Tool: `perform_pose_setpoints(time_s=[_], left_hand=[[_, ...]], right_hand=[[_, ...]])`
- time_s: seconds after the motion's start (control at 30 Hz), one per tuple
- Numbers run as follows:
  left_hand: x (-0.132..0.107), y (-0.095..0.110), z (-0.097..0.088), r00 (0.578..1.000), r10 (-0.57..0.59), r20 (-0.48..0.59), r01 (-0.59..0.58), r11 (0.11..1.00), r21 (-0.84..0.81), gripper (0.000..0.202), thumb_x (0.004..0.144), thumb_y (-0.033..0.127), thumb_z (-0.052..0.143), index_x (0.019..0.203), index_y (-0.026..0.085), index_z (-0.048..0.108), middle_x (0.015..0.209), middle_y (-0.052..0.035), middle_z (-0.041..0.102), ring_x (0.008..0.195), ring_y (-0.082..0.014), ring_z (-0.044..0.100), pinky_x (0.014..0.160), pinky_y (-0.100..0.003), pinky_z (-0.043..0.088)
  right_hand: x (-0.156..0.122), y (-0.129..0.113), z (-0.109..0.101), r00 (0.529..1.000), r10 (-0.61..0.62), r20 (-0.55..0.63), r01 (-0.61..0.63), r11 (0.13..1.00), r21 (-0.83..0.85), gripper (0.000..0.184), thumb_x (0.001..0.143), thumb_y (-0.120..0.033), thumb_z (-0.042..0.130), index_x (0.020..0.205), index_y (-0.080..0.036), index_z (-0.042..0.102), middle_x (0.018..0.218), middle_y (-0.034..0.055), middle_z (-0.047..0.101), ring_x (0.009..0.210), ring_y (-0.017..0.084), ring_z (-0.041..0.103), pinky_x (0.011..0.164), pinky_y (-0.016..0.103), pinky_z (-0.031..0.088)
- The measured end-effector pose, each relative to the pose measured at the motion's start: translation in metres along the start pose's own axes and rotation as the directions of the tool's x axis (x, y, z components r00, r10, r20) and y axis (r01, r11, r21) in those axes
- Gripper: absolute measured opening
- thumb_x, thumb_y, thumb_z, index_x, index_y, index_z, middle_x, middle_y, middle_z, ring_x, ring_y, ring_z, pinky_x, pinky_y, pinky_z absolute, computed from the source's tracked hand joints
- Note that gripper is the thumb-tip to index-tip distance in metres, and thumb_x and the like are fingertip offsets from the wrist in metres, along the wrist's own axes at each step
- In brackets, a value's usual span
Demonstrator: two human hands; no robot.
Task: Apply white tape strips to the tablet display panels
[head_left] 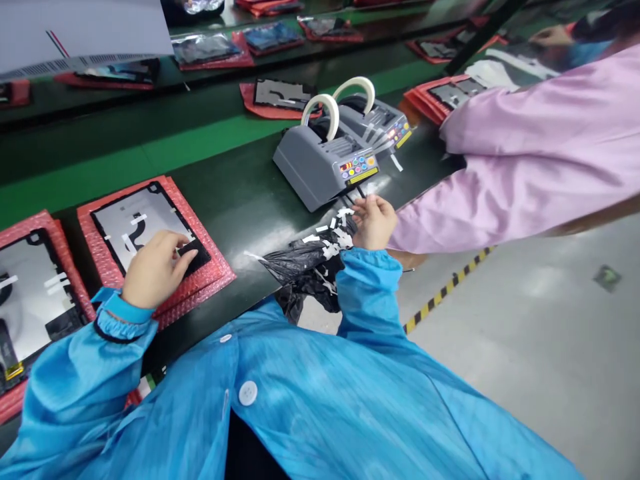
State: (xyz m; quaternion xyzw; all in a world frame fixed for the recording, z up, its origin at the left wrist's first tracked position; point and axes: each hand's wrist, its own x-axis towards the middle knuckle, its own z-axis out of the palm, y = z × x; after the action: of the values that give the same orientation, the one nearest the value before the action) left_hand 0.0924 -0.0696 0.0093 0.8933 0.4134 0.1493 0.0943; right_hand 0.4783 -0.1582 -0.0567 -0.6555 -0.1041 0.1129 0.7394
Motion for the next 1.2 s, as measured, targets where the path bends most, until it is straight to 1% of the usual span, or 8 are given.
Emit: perform_pose_setpoints(time_s=[0.17,0.43,0.6,0.7,0.8,1.0,1.1,1.2], left_hand=[[0.016,0.011,0.011,0.993,0.037,0.113,-0.036,0.999,-0.007,0.025,0.088,0.039,0.047,0.093,0.019,0.060,0.092,-0.0098,0.064,0.082,-0.0244,0.062,0.076,-0.037,0.052],[0.023,0.018,0.019,0.993,0.060,0.104,-0.053,0.996,-0.065,0.018,0.086,0.035,0.049,0.088,0.020,0.059,0.090,-0.0082,0.065,0.082,-0.0233,0.062,0.076,-0.035,0.051],[0.026,0.017,0.023,0.994,0.078,0.075,-0.066,0.987,-0.145,0.020,0.086,0.037,0.050,0.088,0.020,0.062,0.088,-0.0077,0.065,0.078,-0.0219,0.060,0.074,-0.035,0.051],[0.033,0.022,0.023,0.993,0.097,0.068,-0.077,0.964,-0.255,0.021,0.087,0.037,0.052,0.089,0.019,0.063,0.085,-0.0057,0.064,0.076,-0.0192,0.059,0.073,-0.032,0.050],[0.043,0.033,0.023,0.993,0.107,0.044,-0.082,0.918,-0.388,0.027,0.089,0.041,0.054,0.100,0.017,0.064,0.086,-0.0046,0.065,0.075,-0.0163,0.058,0.071,-0.029,0.048],[0.048,0.029,0.022,0.999,0.054,0.000,-0.046,0.847,-0.530,0.030,0.091,0.045,0.056,0.089,0.016,0.063,0.082,-0.0028,0.065,0.074,-0.0132,0.057,0.070,-0.025,0.046],[0.036,0.013,0.020,1.000,-0.029,-0.012,0.018,0.855,-0.518,0.030,0.092,0.044,0.055,0.079,0.017,0.059,0.076,-0.0011,0.063,0.070,-0.0127,0.055,0.068,-0.025,0.045],[0.026,-0.001,0.018,0.993,-0.109,-0.037,0.075,0.857,-0.509,0.029,0.093,0.042,0.054,0.077,0.018,0.058,0.073,-0.0001,0.061,0.069,-0.0131,0.054,0.067,-0.025,0.045]], right_hand=[[0.000,-0.007,0.006,0.998,0.053,0.015,-0.054,0.997,0.061,0.035,0.079,-0.048,0.065,0.088,-0.023,0.043,0.072,-0.0074,0.059,0.055,0.004,0.057,0.042,0.012,0.034],[0.013,-0.002,0.015,0.998,0.054,0.015,-0.054,0.998,0.022,0.040,0.074,-0.033,0.071,0.091,-0.025,0.036,0.071,-0.0093,0.056,0.054,0.005,0.056,0.042,0.013,0.034],[0.000,-0.013,0.013,0.992,-0.122,-0.003,0.121,0.981,-0.152,0.036,0.076,-0.026,0.066,0.096,-0.026,0.036,0.074,-0.0065,0.056,0.069,0.010,0.062,0.057,0.020,0.047],[-0.035,-0.032,0.014,0.958,-0.252,0.134,0.275,0.942,-0.194,0.038,0.075,-0.028,0.068,0.100,-0.026,0.039,0.077,-0.0043,0.057,0.078,0.013,0.063,0.064,0.025,0.050],[-0.079,-0.046,0.031,0.872,-0.228,0.434,0.287,0.955,-0.075,0.044,0.072,-0.029,0.074,0.101,-0.027,0.041,0.077,-0.0046,0.059,0.075,0.013,0.062,0.067,0.027,0.052],[-0.139,-0.044,0.092,0.537,-0.019,0.843,0.050,0.999,-0.009,0.051,0.066,-0.033,0.083,0.099,-0.026,0.044,0.082,-0.0042,0.061,0.066,0.010,0.060,0.063,0.026,0.052],[-0.150,-0.038,0.113,0.459,0.038,0.888,-0.022,0.999,-0.032,0.053,0.064,-0.032,0.084,0.098,-0.025,0.044,0.085,-0.0037,0.060,0.068,0.010,0.061,0.061,0.024,0.052],[-0.155,-0.033,0.125,0.445,0.066,0.893,-0.058,0.997,-0.044,0.055,0.061,-0.029,0.086,0.095,-0.025,0.043,0.083,-0.0048,0.059,0.070,0.010,0.063,0.062,0.023,0.052]])
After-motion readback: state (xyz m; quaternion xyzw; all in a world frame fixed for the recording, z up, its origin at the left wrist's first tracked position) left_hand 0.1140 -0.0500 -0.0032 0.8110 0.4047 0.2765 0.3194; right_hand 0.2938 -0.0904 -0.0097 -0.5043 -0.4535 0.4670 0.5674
